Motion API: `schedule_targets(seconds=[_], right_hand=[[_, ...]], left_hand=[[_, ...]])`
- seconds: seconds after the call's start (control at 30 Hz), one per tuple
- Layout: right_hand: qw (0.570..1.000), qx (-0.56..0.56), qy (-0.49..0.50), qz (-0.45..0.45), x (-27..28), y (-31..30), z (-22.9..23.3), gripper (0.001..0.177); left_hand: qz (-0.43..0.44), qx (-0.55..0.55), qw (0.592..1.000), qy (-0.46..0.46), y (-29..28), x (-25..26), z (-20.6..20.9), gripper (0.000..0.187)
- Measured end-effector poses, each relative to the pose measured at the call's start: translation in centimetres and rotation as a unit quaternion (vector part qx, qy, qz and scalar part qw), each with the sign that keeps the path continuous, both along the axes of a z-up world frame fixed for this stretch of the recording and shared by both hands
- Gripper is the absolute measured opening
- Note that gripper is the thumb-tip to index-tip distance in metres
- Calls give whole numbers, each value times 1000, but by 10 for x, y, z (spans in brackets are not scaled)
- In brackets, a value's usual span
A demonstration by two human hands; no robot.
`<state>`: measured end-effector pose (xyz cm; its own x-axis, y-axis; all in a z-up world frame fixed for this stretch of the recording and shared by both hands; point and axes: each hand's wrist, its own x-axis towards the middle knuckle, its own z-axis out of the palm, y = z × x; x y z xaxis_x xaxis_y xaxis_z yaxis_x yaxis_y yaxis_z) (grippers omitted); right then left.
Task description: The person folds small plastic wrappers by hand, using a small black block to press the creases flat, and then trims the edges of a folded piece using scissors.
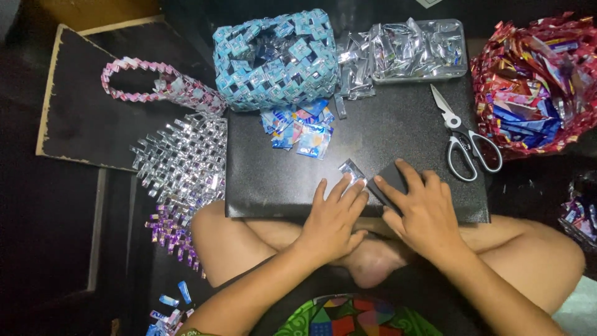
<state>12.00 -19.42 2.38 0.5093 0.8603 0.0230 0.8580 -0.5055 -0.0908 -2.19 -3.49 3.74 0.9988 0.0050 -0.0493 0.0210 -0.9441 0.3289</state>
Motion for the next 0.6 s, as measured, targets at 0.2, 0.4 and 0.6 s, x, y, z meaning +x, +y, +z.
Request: schedule_targets(seconds=[0.2, 0.4, 0.6], right_hand=[[997, 64, -3, -34, 6, -7, -23, 54], [977, 180, -66, -94, 12, 6, -56, 45], [951, 282, -98, -86, 14, 5, -68, 49]], left_hand=[[32, -40, 998, -40, -1, 0, 0, 73], [101, -115, 982, -114, -9, 3, -4, 58], [162, -192, 925, -285, -1, 6, -4, 37]])
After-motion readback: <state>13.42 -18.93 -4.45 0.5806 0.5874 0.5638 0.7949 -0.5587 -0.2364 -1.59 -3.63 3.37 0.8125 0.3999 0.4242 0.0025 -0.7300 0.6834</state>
